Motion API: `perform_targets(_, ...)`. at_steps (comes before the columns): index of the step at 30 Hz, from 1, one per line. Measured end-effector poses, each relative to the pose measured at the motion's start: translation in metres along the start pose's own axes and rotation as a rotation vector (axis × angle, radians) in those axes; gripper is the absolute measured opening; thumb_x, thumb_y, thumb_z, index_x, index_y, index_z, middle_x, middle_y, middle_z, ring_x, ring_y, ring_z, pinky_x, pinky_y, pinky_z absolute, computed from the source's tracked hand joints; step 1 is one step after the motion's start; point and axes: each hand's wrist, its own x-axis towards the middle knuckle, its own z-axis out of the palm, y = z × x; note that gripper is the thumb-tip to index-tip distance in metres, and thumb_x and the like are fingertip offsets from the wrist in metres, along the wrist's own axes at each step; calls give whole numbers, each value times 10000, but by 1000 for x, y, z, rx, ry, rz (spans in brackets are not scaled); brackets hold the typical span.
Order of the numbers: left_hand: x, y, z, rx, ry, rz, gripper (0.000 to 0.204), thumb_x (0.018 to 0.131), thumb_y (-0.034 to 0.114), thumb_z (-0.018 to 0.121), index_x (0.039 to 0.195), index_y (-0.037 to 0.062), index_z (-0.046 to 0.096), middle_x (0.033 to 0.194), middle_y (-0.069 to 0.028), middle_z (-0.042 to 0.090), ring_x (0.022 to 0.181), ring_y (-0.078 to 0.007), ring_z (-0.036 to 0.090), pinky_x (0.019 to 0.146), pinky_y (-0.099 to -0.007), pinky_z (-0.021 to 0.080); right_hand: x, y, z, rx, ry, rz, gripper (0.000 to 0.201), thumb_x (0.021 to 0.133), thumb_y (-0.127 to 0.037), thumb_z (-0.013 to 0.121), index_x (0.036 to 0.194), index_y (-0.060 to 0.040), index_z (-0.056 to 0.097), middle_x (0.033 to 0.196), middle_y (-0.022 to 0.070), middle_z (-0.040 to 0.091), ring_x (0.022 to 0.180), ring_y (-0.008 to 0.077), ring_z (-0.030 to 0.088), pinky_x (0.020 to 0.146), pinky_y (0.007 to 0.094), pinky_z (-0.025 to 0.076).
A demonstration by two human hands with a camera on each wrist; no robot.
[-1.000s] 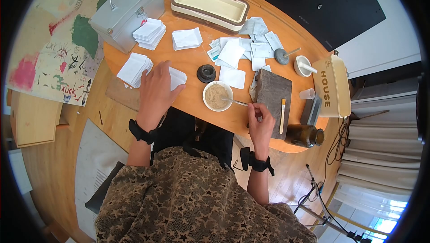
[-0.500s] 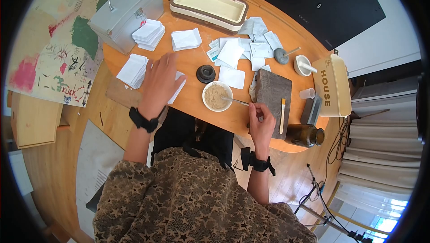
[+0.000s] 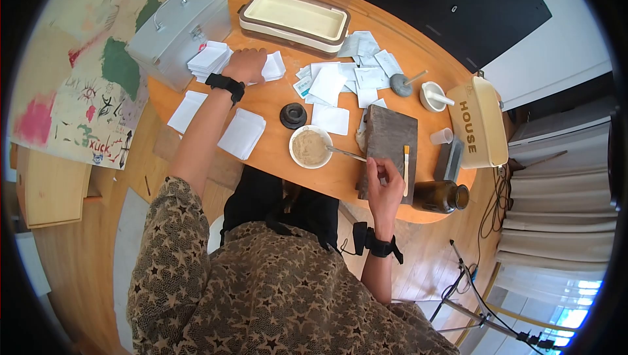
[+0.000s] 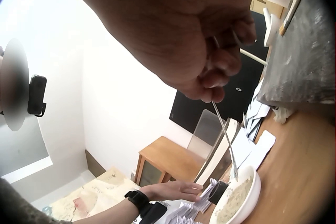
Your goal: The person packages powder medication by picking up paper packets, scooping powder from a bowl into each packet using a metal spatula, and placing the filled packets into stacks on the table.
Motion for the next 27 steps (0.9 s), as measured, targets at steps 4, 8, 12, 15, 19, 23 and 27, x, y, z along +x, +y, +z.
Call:
perform_targets(4, 4, -2, 1, 7, -64, -39, 715, 690, 262, 894, 1284, 47, 558, 1214, -190, 672, 1170, -376, 624, 1005, -463, 481, 0, 0, -2, 6, 6, 4, 191, 968, -160, 709, 923, 25, 700, 666, 50, 610, 607, 81, 503, 550, 260, 420)
perform_targets(8, 4, -3, 0, 18, -47, -53, 731, 673, 273, 907, 1283, 63, 562, 1218, -181, 678, 1169, -365, 629, 1005, -469, 467, 0, -3, -2, 8, -3, 11, 187, 968, -160, 708, 924, 21, 703, 669, 51, 612, 610, 83, 502, 554, 259, 419)
perform_targets(12, 0, -4, -7, -9, -31, -75, 745, 651, 284, 921, 1280, 94, 570, 1200, -147, 696, 1164, -332, 638, 1006, -471, 449, 0, -3, -1, 6, -4, 2, 183, 969, -160, 707, 926, 18, 705, 673, 50, 616, 616, 85, 507, 554, 262, 419)
perform_targets(15, -12, -2, -14, -38, 30, -59, 728, 649, 276, 920, 1270, 107, 580, 1185, -135, 704, 1158, -323, 642, 1001, -475, 441, 0, -4, -2, 14, 0, 0, 188, 972, -159, 704, 927, 24, 703, 673, 48, 612, 623, 82, 508, 557, 262, 418)
perform_targets(19, -49, 19, -26, -114, 217, 33, 692, 673, 235, 900, 1281, 120, 590, 1184, -137, 703, 1139, -333, 640, 983, -473, 441, 0, -15, -8, 39, 4, 56, 217, 975, -189, 713, 923, 21, 698, 712, -6, 611, 666, 57, 511, 611, 230, 414)
perform_targets(23, -95, 52, -23, -121, 321, 105, 691, 690, 202, 882, 1307, 124, 582, 1184, -142, 702, 1153, -331, 626, 994, -461, 447, 4, -34, -12, 109, 42, 25, 224, 975, -203, 717, 910, 10, 690, 719, -32, 587, 680, 41, 496, 629, 217, 391)
perform_targets(27, -131, 77, -17, -237, 361, 189, 688, 715, 162, 856, 1335, 109, 565, 1233, -151, 679, 1194, -325, 602, 1074, -455, 415, 8, -37, -13, 134, 82, -36, 223, 974, -199, 719, 896, 5, 678, 716, -45, 559, 678, 31, 481, 632, 207, 372)
